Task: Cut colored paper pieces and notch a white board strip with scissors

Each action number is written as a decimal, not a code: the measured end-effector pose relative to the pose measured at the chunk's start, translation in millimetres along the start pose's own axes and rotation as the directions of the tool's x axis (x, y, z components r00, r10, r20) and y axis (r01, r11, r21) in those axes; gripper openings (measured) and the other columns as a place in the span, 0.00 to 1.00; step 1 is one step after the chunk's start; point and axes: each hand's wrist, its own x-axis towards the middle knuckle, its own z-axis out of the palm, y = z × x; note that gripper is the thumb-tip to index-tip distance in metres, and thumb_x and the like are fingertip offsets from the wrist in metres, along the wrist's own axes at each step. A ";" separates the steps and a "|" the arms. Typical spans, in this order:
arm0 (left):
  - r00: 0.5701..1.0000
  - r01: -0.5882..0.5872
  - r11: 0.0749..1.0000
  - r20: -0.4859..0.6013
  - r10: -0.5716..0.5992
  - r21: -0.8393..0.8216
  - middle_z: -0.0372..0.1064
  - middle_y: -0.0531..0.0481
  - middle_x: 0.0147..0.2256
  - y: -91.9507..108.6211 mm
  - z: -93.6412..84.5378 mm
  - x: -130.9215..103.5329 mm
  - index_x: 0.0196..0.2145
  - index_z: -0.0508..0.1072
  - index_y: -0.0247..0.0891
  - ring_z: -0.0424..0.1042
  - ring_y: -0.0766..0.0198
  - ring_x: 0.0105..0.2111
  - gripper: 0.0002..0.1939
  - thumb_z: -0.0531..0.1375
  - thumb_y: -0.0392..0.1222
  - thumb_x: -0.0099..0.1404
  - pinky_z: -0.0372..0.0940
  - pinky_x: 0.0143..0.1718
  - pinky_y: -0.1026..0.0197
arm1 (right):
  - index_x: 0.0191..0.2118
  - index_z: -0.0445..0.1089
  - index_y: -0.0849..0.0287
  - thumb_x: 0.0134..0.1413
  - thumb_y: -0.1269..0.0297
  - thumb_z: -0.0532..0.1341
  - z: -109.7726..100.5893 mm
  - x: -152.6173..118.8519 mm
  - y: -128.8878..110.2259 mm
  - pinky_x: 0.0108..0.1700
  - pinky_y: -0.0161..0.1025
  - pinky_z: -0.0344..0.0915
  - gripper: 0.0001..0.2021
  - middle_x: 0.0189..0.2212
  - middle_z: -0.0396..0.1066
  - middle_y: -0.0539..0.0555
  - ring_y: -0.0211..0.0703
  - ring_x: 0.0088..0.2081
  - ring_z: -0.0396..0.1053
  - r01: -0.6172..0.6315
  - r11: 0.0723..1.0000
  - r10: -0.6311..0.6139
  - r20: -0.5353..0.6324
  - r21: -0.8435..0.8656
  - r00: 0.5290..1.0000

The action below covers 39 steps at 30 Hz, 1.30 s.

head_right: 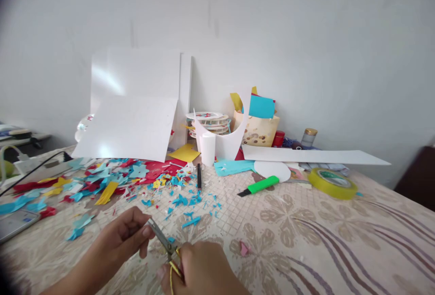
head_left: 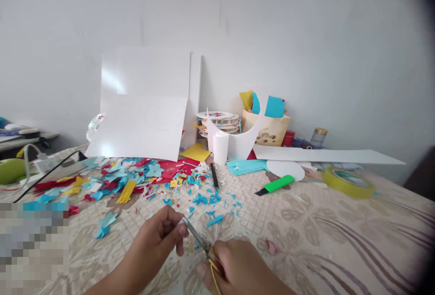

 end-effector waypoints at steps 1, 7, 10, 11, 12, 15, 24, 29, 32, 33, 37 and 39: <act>1.000 0.012 1.000 0.000 -0.012 -0.004 0.65 0.57 0.18 -1.3 -0.1 -0.2 0.26 0.62 0.37 0.65 0.71 0.16 0.12 0.59 0.47 0.56 0.55 0.19 0.69 | 0.25 0.69 0.59 0.51 0.55 0.51 0.3 0.3 -0.2 0.19 0.33 0.41 0.15 0.19 0.71 0.52 0.37 0.18 0.62 0.001 1.000 -0.001 -0.004 -0.003 1.000; 0.993 0.109 0.988 0.049 -0.104 -0.111 0.67 0.58 0.19 -5.6 -1.6 4.2 0.27 0.60 0.37 0.64 0.74 0.14 0.12 0.61 0.44 0.55 0.46 0.13 0.72 | 0.25 0.68 0.59 0.51 0.56 0.51 -0.3 -0.8 -1.0 0.19 0.32 0.41 0.15 0.18 0.69 0.51 0.35 0.17 0.59 0.016 0.999 -0.015 -0.010 0.034 1.000; 0.991 0.114 0.984 0.079 -0.104 -0.138 0.67 0.57 0.19 -5.2 -2.4 6.0 0.27 0.60 0.37 0.64 0.73 0.14 0.13 0.61 0.45 0.54 0.46 0.13 0.72 | 0.25 0.68 0.59 0.52 0.56 0.50 -0.8 -0.6 0.0 0.18 0.31 0.41 0.16 0.18 0.69 0.51 0.34 0.17 0.57 0.014 0.999 -0.014 0.010 0.039 1.000; 0.992 0.108 0.985 0.080 -0.098 -0.135 0.67 0.57 0.19 -4.3 -2.5 5.9 0.27 0.60 0.37 0.64 0.74 0.14 0.13 0.61 0.45 0.54 0.46 0.13 0.72 | 0.25 0.69 0.59 0.52 0.56 0.50 -0.7 -0.4 0.3 0.18 0.31 0.41 0.16 0.18 0.69 0.51 0.34 0.17 0.57 0.015 0.999 -0.016 0.019 0.041 1.000; 0.993 0.100 0.987 0.076 -0.091 -0.127 0.66 0.57 0.18 -3.0 -2.4 5.6 0.27 0.60 0.37 0.64 0.74 0.14 0.13 0.61 0.45 0.54 0.45 0.12 0.72 | 0.26 0.69 0.59 0.53 0.56 0.50 -0.6 -0.1 0.6 0.18 0.31 0.41 0.16 0.18 0.69 0.51 0.34 0.17 0.57 0.017 0.999 -0.019 0.031 0.042 0.999; 0.994 0.090 0.990 0.063 -0.084 -0.108 0.64 0.58 0.17 1.7 -1.2 3.5 0.26 0.61 0.37 0.63 0.74 0.14 0.13 0.61 0.46 0.54 0.45 0.12 0.72 | 0.26 0.70 0.59 0.53 0.56 0.50 -0.3 0.9 -0.1 0.18 0.32 0.41 0.17 0.18 0.70 0.52 0.34 0.17 0.58 0.022 1.000 -0.023 0.062 0.018 0.998; 0.993 0.108 0.987 0.068 -0.100 -0.121 0.62 0.59 0.17 -2.3 -0.2 2.8 0.26 0.61 0.37 0.62 0.73 0.14 0.14 0.61 0.48 0.54 0.45 0.13 0.72 | 0.27 0.72 0.59 0.51 0.60 0.51 -7.5 5.3 -6.5 0.17 0.32 0.41 0.14 0.19 0.72 0.53 0.38 0.18 0.64 -0.030 0.998 0.036 0.123 -0.053 0.992; 0.995 0.076 0.992 0.065 -0.070 -0.103 0.61 0.58 0.19 -1.9 -1.5 0.3 0.27 0.61 0.37 0.63 0.73 0.15 0.12 0.60 0.47 0.56 0.46 0.13 0.72 | 0.28 0.72 0.59 0.51 0.59 0.52 -7.2 7.0 -4.8 0.18 0.32 0.42 0.14 0.20 0.73 0.55 0.40 0.20 0.66 -0.038 0.997 0.045 0.121 -0.061 0.992; 0.997 0.055 0.995 0.060 -0.050 -0.079 0.61 0.58 0.20 1.7 -1.0 -1.5 0.27 0.62 0.37 0.65 0.73 0.17 0.12 0.59 0.47 0.56 0.48 0.14 0.72 | 0.28 0.72 0.59 0.50 0.59 0.52 -7.0 7.4 -4.5 0.18 0.33 0.42 0.14 0.21 0.73 0.55 0.42 0.21 0.67 -0.038 0.997 0.047 0.126 -0.066 0.991; 0.997 0.052 0.996 0.057 -0.048 -0.076 0.61 0.58 0.20 2.8 -0.6 -1.7 0.27 0.61 0.37 0.65 0.73 0.17 0.12 0.59 0.47 0.56 0.48 0.14 0.72 | 0.28 0.72 0.59 0.50 0.60 0.52 -7.0 7.5 -4.5 0.18 0.33 0.42 0.14 0.21 0.73 0.55 0.42 0.21 0.68 -0.037 0.997 0.045 0.128 -0.063 0.991; 0.999 0.042 0.995 0.037 -0.039 -0.088 0.60 0.59 0.20 4.2 1.1 -0.4 0.26 0.61 0.37 0.64 0.72 0.16 0.12 0.60 0.47 0.56 0.53 0.16 0.70 | 0.28 0.72 0.60 0.50 0.60 0.52 -7.4 8.0 -3.4 0.18 0.32 0.44 0.13 0.21 0.73 0.56 0.42 0.21 0.68 -0.034 0.998 0.041 0.134 -0.053 0.990; 0.999 0.033 0.994 0.029 -0.030 -0.104 0.60 0.58 0.20 3.6 1.7 0.5 0.27 0.62 0.38 0.64 0.71 0.17 0.13 0.60 0.48 0.55 0.56 0.18 0.69 | 0.27 0.72 0.60 0.51 0.60 0.52 -7.3 8.1 -2.1 0.18 0.31 0.44 0.14 0.20 0.72 0.55 0.41 0.21 0.67 -0.021 0.999 0.026 0.136 -0.041 0.990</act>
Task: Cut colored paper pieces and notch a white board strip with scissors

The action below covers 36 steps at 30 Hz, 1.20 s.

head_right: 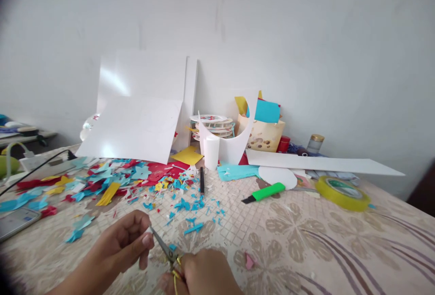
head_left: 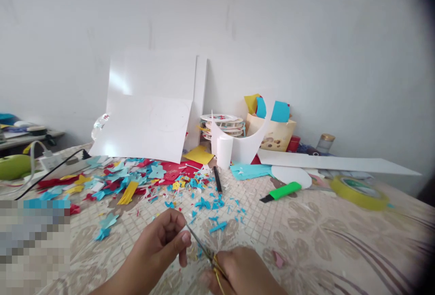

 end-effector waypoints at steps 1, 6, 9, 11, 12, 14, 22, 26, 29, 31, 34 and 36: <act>1.000 -0.005 1.000 0.001 0.005 -0.008 0.60 0.59 0.20 -0.5 0.1 0.3 0.27 0.62 0.38 0.64 0.71 0.17 0.13 0.60 0.48 0.55 0.57 0.18 0.68 | 0.27 0.72 0.60 0.51 0.59 0.51 0.4 0.1 0.8 0.18 0.31 0.44 0.14 0.20 0.72 0.55 0.40 0.20 0.66 0.007 1.000 -0.007 -0.004 0.005 1.000; 1.000 -0.011 1.000 0.004 0.011 -0.002 0.60 0.59 0.20 -1.6 -0.6 -0.5 0.26 0.62 0.37 0.64 0.73 0.16 0.13 0.59 0.49 0.56 0.52 0.16 0.71 | 0.25 0.70 0.60 0.50 0.59 0.52 5.1 -0.5 3.5 0.18 0.30 0.44 0.14 0.19 0.71 0.53 0.37 0.20 0.64 0.027 0.999 -0.024 -0.051 0.045 0.998; 1.000 0.002 1.000 0.009 -0.002 -0.003 0.60 0.59 0.20 0.2 -1.8 -0.7 0.27 0.62 0.37 0.64 0.73 0.16 0.13 0.60 0.49 0.55 0.48 0.14 0.72 | 0.25 0.69 0.59 0.49 0.61 0.52 6.8 -1.7 3.7 0.18 0.29 0.44 0.12 0.19 0.70 0.52 0.36 0.20 0.64 -0.005 0.997 0.009 -0.060 0.077 0.998; 0.999 0.029 1.000 0.026 -0.028 -0.009 0.60 0.59 0.19 1.7 -2.7 -0.4 0.26 0.61 0.37 0.64 0.73 0.15 0.14 0.61 0.49 0.54 0.47 0.13 0.72 | 0.24 0.69 0.59 0.49 0.60 0.53 6.7 -2.7 4.1 0.18 0.30 0.44 0.12 0.19 0.70 0.52 0.36 0.20 0.63 -0.029 0.997 0.033 -0.061 0.071 0.998; 0.999 0.040 0.999 0.032 -0.040 -0.011 0.60 0.59 0.18 2.3 -3.0 -0.3 0.26 0.61 0.37 0.63 0.73 0.15 0.14 0.61 0.48 0.54 0.47 0.13 0.72 | 0.24 0.69 0.59 0.48 0.60 0.53 6.2 -3.2 4.2 0.18 0.30 0.44 0.12 0.19 0.70 0.52 0.36 0.20 0.63 -0.028 0.998 0.032 -0.059 0.061 0.998; 0.998 0.053 0.999 0.039 -0.053 -0.011 0.60 0.59 0.18 3.1 -3.3 -0.2 0.26 0.61 0.37 0.63 0.74 0.15 0.14 0.61 0.48 0.53 0.47 0.13 0.72 | 0.24 0.69 0.58 0.48 0.58 0.53 4.4 -4.2 4.1 0.19 0.30 0.44 0.12 0.19 0.71 0.52 0.36 0.20 0.62 -0.029 0.999 0.031 -0.058 0.038 0.998; 0.999 0.037 0.999 0.028 -0.036 -0.017 0.61 0.59 0.19 -3.7 -2.8 -0.1 0.28 0.60 0.38 0.64 0.73 0.15 0.14 0.60 0.49 0.54 0.51 0.12 0.73 | 0.26 0.69 0.60 0.46 0.59 0.54 -3.1 -1.5 -5.1 0.19 0.31 0.45 0.12 0.21 0.72 0.55 0.41 0.21 0.66 -0.084 0.996 0.084 -0.022 0.020 0.996; 1.000 0.012 1.000 0.021 -0.011 -0.013 0.62 0.59 0.20 -10.8 -4.5 1.2 0.35 0.61 0.38 0.65 0.73 0.16 0.14 0.59 0.48 0.56 0.52 0.12 0.73 | 0.26 0.70 0.60 0.46 0.59 0.54 -1.2 -1.1 -6.1 0.20 0.32 0.45 0.11 0.22 0.73 0.56 0.44 0.23 0.68 -0.099 0.995 0.099 -0.007 -0.004 0.995; 1.000 0.009 1.000 0.017 -0.009 0.012 0.62 0.59 0.21 -10.4 -4.6 1.0 0.36 0.60 0.38 0.66 0.72 0.16 0.14 0.59 0.48 0.56 0.52 0.12 0.74 | 0.27 0.70 0.60 0.46 0.59 0.54 2.0 -1.4 -3.5 0.20 0.33 0.44 0.11 0.22 0.73 0.56 0.45 0.23 0.68 -0.095 0.995 0.094 -0.011 -0.037 0.995; 1.000 0.020 0.999 0.019 -0.020 0.035 0.63 0.58 0.20 -7.8 -4.1 0.7 0.34 0.60 0.38 0.66 0.72 0.16 0.14 0.59 0.48 0.56 0.52 0.12 0.74 | 0.27 0.70 0.60 0.47 0.59 0.54 4.8 -0.5 -0.7 0.20 0.33 0.42 0.11 0.22 0.73 0.56 0.45 0.23 0.68 -0.071 0.997 0.070 -0.032 -0.043 0.997; 0.999 0.025 0.998 0.018 -0.026 0.066 0.64 0.57 0.20 -3.6 -3.6 0.6 0.33 0.60 0.38 0.67 0.71 0.17 0.15 0.59 0.49 0.55 0.52 0.11 0.74 | 0.26 0.69 0.60 0.46 0.59 0.55 9.1 2.1 3.4 0.20 0.34 0.41 0.11 0.21 0.72 0.56 0.41 0.21 0.64 -0.049 0.999 0.049 -0.048 -0.005 0.998; 1.000 0.019 0.996 0.011 -0.020 0.082 0.64 0.57 0.20 -2.0 -3.7 0.9 0.33 0.60 0.37 0.66 0.71 0.16 0.15 0.59 0.49 0.55 0.52 0.12 0.74 | 0.24 0.67 0.61 0.45 0.59 0.56 11.7 3.4 4.8 0.20 0.33 0.42 0.11 0.20 0.70 0.54 0.38 0.20 0.60 -0.033 0.994 0.041 -0.074 0.108 0.996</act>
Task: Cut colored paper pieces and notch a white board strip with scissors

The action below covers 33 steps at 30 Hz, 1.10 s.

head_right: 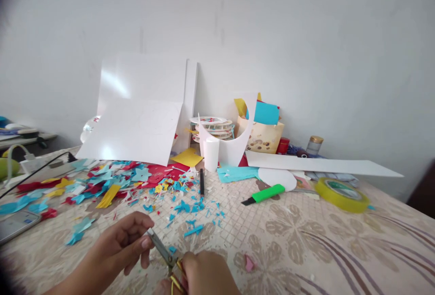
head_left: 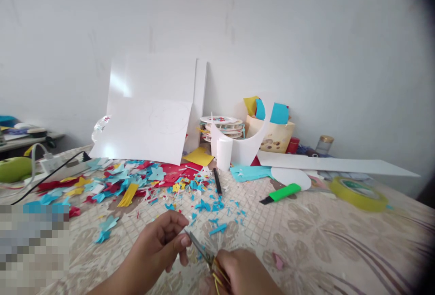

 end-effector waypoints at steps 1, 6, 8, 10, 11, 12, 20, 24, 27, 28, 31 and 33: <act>1.000 -0.006 1.000 -0.005 0.006 0.005 0.64 0.57 0.19 0.5 -0.3 0.1 0.33 0.60 0.37 0.66 0.71 0.16 0.15 0.59 0.49 0.55 0.52 0.12 0.74 | 0.23 0.66 0.61 0.44 0.59 0.57 1.2 0.2 0.4 0.20 0.31 0.43 0.10 0.19 0.68 0.53 0.36 0.19 0.59 0.005 0.996 -0.003 -0.025 0.094 1.000; 1.000 -0.015 1.000 -0.015 0.015 0.005 0.63 0.58 0.18 2.0 -2.0 0.3 0.32 0.60 0.37 0.66 0.70 0.17 0.16 0.59 0.51 0.54 0.52 0.12 0.73 | 0.21 0.59 0.60 0.39 0.61 0.59 6.3 -0.9 0.9 0.21 0.28 0.48 0.09 0.18 0.61 0.48 0.33 0.20 0.55 0.066 0.913 -0.009 -0.142 0.403 0.990; 1.000 -0.001 1.000 -0.012 0.001 0.011 0.64 0.58 0.17 2.6 -2.7 0.4 0.32 0.61 0.37 0.65 0.70 0.16 0.16 0.59 0.51 0.54 0.51 0.12 0.73 | 0.20 0.58 0.59 0.39 0.60 0.60 7.7 -0.6 1.6 0.21 0.29 0.47 0.10 0.16 0.59 0.47 0.33 0.20 0.53 0.084 0.920 -0.023 -0.160 0.383 0.987; 1.000 0.009 1.000 -0.012 -0.009 0.015 0.64 0.57 0.17 3.5 -3.1 0.4 0.32 0.61 0.37 0.65 0.71 0.16 0.16 0.60 0.50 0.54 0.50 0.12 0.73 | 0.20 0.57 0.59 0.39 0.60 0.59 8.5 0.4 2.7 0.21 0.29 0.45 0.11 0.16 0.58 0.46 0.33 0.19 0.52 0.096 0.931 -0.040 -0.163 0.352 0.986; 1.000 0.008 1.000 -0.012 -0.008 0.014 0.64 0.57 0.17 4.0 -3.1 0.4 0.32 0.61 0.37 0.65 0.70 0.16 0.15 0.60 0.50 0.53 0.50 0.12 0.73 | 0.20 0.57 0.59 0.40 0.61 0.59 8.9 0.9 3.2 0.21 0.30 0.44 0.11 0.16 0.57 0.46 0.33 0.19 0.52 0.103 0.938 -0.051 -0.163 0.330 0.985; 1.000 0.007 1.000 -0.010 -0.007 0.010 0.64 0.57 0.17 4.6 -3.1 0.2 0.31 0.61 0.37 0.65 0.70 0.16 0.15 0.60 0.50 0.53 0.50 0.12 0.73 | 0.20 0.57 0.59 0.40 0.61 0.58 9.4 1.4 3.7 0.21 0.30 0.44 0.10 0.16 0.57 0.46 0.33 0.20 0.51 0.107 0.946 -0.058 -0.164 0.306 0.985; 1.000 0.005 0.998 0.005 -0.005 -0.057 0.64 0.59 0.19 5.1 -1.5 -4.4 0.33 0.60 0.39 0.67 0.70 0.17 0.14 0.60 0.47 0.55 0.50 0.12 0.73 | 0.21 0.54 0.58 0.44 0.61 0.54 11.9 -0.9 2.6 0.21 0.31 0.42 0.09 0.16 0.55 0.46 0.33 0.19 0.49 0.148 0.957 -0.117 -0.134 0.248 0.984; 1.000 -0.025 0.996 -0.014 0.024 -0.088 0.64 0.59 0.19 3.0 -1.7 -3.7 0.30 0.58 0.39 0.68 0.71 0.19 0.13 0.60 0.45 0.56 0.50 0.14 0.73 | 0.20 0.50 0.57 0.44 0.62 0.54 9.5 -0.8 3.6 0.20 0.30 0.41 0.11 0.15 0.52 0.45 0.32 0.18 0.48 0.148 0.952 -0.114 -0.139 0.267 0.984; 0.997 -0.062 0.995 -0.056 0.058 -0.073 0.65 0.56 0.21 3.8 -2.8 -0.3 0.29 0.59 0.38 0.68 0.70 0.20 0.12 0.59 0.45 0.56 0.51 0.16 0.72 | 0.20 0.50 0.57 0.43 0.60 0.55 7.8 -0.9 4.7 0.20 0.31 0.41 0.12 0.15 0.51 0.45 0.33 0.18 0.49 0.149 0.947 -0.111 -0.146 0.285 0.983; 0.994 -0.081 0.995 -0.076 0.076 -0.063 0.65 0.56 0.22 4.0 -3.1 0.8 0.29 0.60 0.38 0.67 0.71 0.20 0.12 0.59 0.46 0.57 0.51 0.15 0.72 | 0.21 0.49 0.57 0.43 0.59 0.56 7.2 -1.3 4.4 0.20 0.31 0.41 0.13 0.15 0.50 0.45 0.33 0.18 0.49 0.152 0.943 -0.114 -0.143 0.295 0.983; 0.978 -0.151 0.988 -0.148 0.145 -0.031 0.59 0.60 0.18 4.3 -3.5 0.9 0.27 0.60 0.38 0.60 0.74 0.15 0.11 0.57 0.47 0.58 0.49 0.15 0.71 | 0.22 0.50 0.57 0.42 0.57 0.57 6.0 -3.3 1.0 0.21 0.31 0.42 0.13 0.16 0.51 0.45 0.34 0.20 0.49 0.130 0.946 -0.093 -0.133 0.298 0.987; 0.968 -0.188 0.982 -0.178 0.180 -0.030 0.54 0.63 0.15 5.0 -3.1 -2.0 0.27 0.59 0.38 0.55 0.76 0.13 0.11 0.55 0.47 0.60 0.48 0.15 0.72 | 0.23 0.51 0.57 0.40 0.57 0.58 6.0 -4.3 -2.0 0.22 0.32 0.42 0.13 0.17 0.53 0.45 0.35 0.21 0.49 0.094 0.953 -0.066 -0.105 0.287 0.992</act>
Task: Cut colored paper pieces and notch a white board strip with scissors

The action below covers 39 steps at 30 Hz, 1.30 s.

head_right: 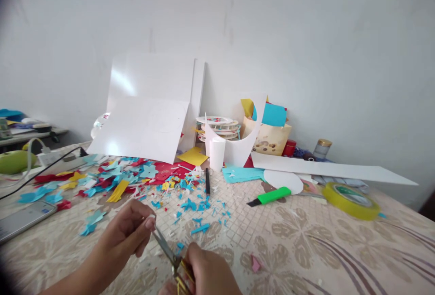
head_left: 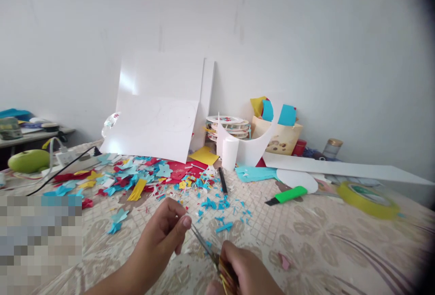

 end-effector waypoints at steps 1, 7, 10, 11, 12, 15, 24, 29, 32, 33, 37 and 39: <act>1.000 0.001 1.000 0.003 -0.001 -0.010 0.52 0.63 0.14 1.1 -0.1 -1.9 0.27 0.59 0.38 0.53 0.76 0.13 0.11 0.54 0.47 0.61 0.48 0.15 0.72 | 0.24 0.51 0.57 0.40 0.56 0.58 0.7 -0.2 -1.1 0.22 0.32 0.42 0.14 0.18 0.54 0.46 0.35 0.21 0.49 -0.016 1.000 0.016 0.018 -0.007 1.000; 0.990 0.111 0.985 0.103 -0.097 -0.135 0.63 0.57 0.21 6.4 -0.8 -10.1 0.28 0.61 0.38 0.58 0.76 0.14 0.10 0.56 0.46 0.59 0.50 0.15 0.72 | 0.28 0.57 0.58 0.44 0.53 0.57 3.4 -2.5 -0.8 0.24 0.32 0.48 0.13 0.22 0.64 0.50 0.39 0.23 0.58 -0.031 0.998 0.030 -0.010 -0.045 0.999; 0.989 0.090 0.985 0.126 -0.071 -0.147 0.65 0.55 0.23 4.3 0.5 -11.4 0.27 0.63 0.37 0.60 0.75 0.15 0.11 0.56 0.47 0.59 0.53 0.15 0.71 | 0.31 0.61 0.58 0.46 0.50 0.56 3.9 -3.8 0.8 0.26 0.32 0.52 0.15 0.24 0.67 0.52 0.41 0.25 0.61 -0.015 0.999 0.016 0.019 -0.032 1.000; 0.988 0.092 0.986 0.140 -0.072 -0.141 0.64 0.55 0.23 3.0 1.1 -11.7 0.27 0.63 0.37 0.60 0.75 0.15 0.11 0.56 0.47 0.59 0.54 0.16 0.71 | 0.32 0.61 0.58 0.47 0.50 0.56 4.2 -3.9 1.3 0.27 0.32 0.53 0.16 0.25 0.67 0.52 0.41 0.26 0.62 -0.017 0.999 0.018 0.028 -0.033 0.999; 0.985 0.099 0.985 0.151 -0.078 -0.140 0.65 0.54 0.23 1.6 1.8 -11.7 0.28 0.63 0.37 0.60 0.75 0.15 0.11 0.56 0.48 0.59 0.54 0.15 0.71 | 0.32 0.62 0.58 0.47 0.49 0.56 4.6 -3.9 1.7 0.27 0.32 0.53 0.16 0.25 0.68 0.52 0.41 0.26 0.62 -0.022 0.999 0.023 0.032 -0.036 0.999; 0.981 0.134 0.978 0.158 -0.109 -0.158 0.65 0.55 0.23 -2.8 2.6 -10.3 0.33 0.63 0.39 0.60 0.75 0.14 0.10 0.55 0.48 0.60 0.53 0.14 0.72 | 0.32 0.62 0.59 0.47 0.51 0.56 5.1 -3.0 2.2 0.27 0.32 0.52 0.15 0.25 0.68 0.53 0.41 0.26 0.62 -0.042 0.998 0.044 0.033 -0.051 0.999; 0.989 0.116 0.986 0.102 -0.103 -0.123 0.64 0.55 0.23 -7.9 1.7 -8.2 0.42 0.61 0.41 0.60 0.73 0.16 0.14 0.56 0.48 0.59 0.56 0.16 0.71 | 0.30 0.62 0.60 0.45 0.55 0.57 3.8 -0.8 -0.7 0.24 0.33 0.48 0.12 0.24 0.69 0.54 0.41 0.24 0.61 -0.063 0.994 0.068 0.059 -0.092 0.996; 0.988 0.116 0.987 0.111 -0.103 -0.109 0.65 0.54 0.24 -7.1 2.4 -9.5 0.39 0.64 0.40 0.61 0.73 0.17 0.13 0.57 0.48 0.58 0.58 0.16 0.70 | 0.29 0.62 0.59 0.44 0.52 0.58 5.4 0.8 2.5 0.22 0.33 0.46 0.14 0.22 0.67 0.52 0.38 0.22 0.58 -0.047 0.997 0.052 0.072 -0.068 0.996; 0.992 0.101 0.989 0.086 -0.092 -0.110 0.65 0.53 0.24 -6.6 2.6 -9.2 0.35 0.67 0.39 0.61 0.72 0.18 0.11 0.58 0.47 0.57 0.59 0.17 0.70 | 0.28 0.62 0.59 0.44 0.52 0.58 4.1 0.6 2.5 0.22 0.32 0.46 0.14 0.21 0.65 0.50 0.37 0.21 0.56 -0.029 0.998 0.033 0.074 -0.059 0.997; 0.993 0.098 0.989 0.080 -0.089 -0.109 0.66 0.53 0.24 -6.6 2.4 -9.2 0.34 0.67 0.38 0.61 0.71 0.18 0.11 0.58 0.47 0.56 0.60 0.17 0.69 | 0.29 0.62 0.59 0.44 0.52 0.58 3.3 0.4 2.0 0.22 0.32 0.46 0.14 0.21 0.64 0.50 0.37 0.21 0.55 -0.020 0.999 0.024 0.080 -0.045 0.997; 0.991 0.105 0.990 0.088 -0.096 -0.099 0.66 0.52 0.24 -6.8 1.0 -10.0 0.34 0.68 0.38 0.62 0.71 0.18 0.11 0.59 0.47 0.56 0.61 0.18 0.69 | 0.30 0.63 0.59 0.45 0.52 0.58 1.2 0.1 -0.9 0.22 0.31 0.48 0.14 0.20 0.63 0.49 0.36 0.21 0.54 -0.012 1.000 0.011 0.100 0.008 0.995; 0.992 0.099 0.991 0.091 -0.091 -0.093 0.66 0.52 0.23 -7.0 0.8 -10.6 0.33 0.68 0.38 0.62 0.71 0.18 0.10 0.59 0.46 0.56 0.60 0.17 0.69 | 0.28 0.62 0.59 0.44 0.52 0.58 1.2 0.1 -2.0 0.22 0.31 0.47 0.14 0.20 0.61 0.48 0.35 0.21 0.53 -0.020 1.000 0.019 0.088 0.015 0.996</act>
